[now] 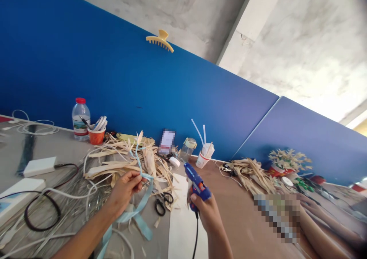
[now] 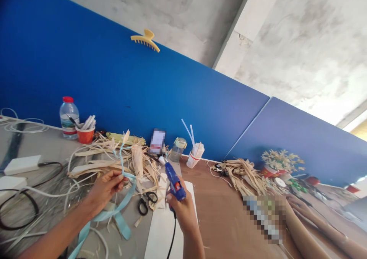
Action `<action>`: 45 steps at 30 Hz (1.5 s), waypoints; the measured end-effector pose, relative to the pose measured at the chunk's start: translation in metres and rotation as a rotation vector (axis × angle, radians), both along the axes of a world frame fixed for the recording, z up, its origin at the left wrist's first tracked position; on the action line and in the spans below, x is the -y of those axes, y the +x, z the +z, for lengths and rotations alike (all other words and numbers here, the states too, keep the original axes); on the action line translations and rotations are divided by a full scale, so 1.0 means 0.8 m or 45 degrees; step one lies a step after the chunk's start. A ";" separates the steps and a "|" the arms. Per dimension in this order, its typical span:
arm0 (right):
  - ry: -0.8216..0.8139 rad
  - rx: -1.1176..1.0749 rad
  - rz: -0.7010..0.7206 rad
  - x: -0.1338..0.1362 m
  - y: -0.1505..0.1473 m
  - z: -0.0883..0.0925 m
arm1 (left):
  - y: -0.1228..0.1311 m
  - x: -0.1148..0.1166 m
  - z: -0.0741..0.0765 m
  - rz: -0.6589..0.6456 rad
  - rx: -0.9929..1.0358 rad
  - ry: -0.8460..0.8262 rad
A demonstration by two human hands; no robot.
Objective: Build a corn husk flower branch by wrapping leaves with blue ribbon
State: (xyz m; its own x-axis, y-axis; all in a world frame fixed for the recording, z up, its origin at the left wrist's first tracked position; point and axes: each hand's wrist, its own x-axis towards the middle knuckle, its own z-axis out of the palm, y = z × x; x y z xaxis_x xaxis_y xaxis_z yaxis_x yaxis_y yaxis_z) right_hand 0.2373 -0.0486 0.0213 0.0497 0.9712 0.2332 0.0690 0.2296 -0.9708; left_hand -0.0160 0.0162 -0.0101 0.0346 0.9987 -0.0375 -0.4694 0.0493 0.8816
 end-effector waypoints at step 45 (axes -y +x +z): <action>-0.798 -0.922 0.841 -0.070 -0.089 -0.035 | 0.014 0.020 0.010 -0.378 0.266 -0.086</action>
State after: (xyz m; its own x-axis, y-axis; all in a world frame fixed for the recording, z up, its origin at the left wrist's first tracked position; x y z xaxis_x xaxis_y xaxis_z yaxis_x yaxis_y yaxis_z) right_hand 0.1663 0.0073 -0.0070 -0.5843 0.7929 -0.1730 -0.5020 -0.5206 -0.6906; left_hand -0.0049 -0.0001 -0.0018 0.3360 0.9396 -0.0646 -0.5955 0.2651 0.7583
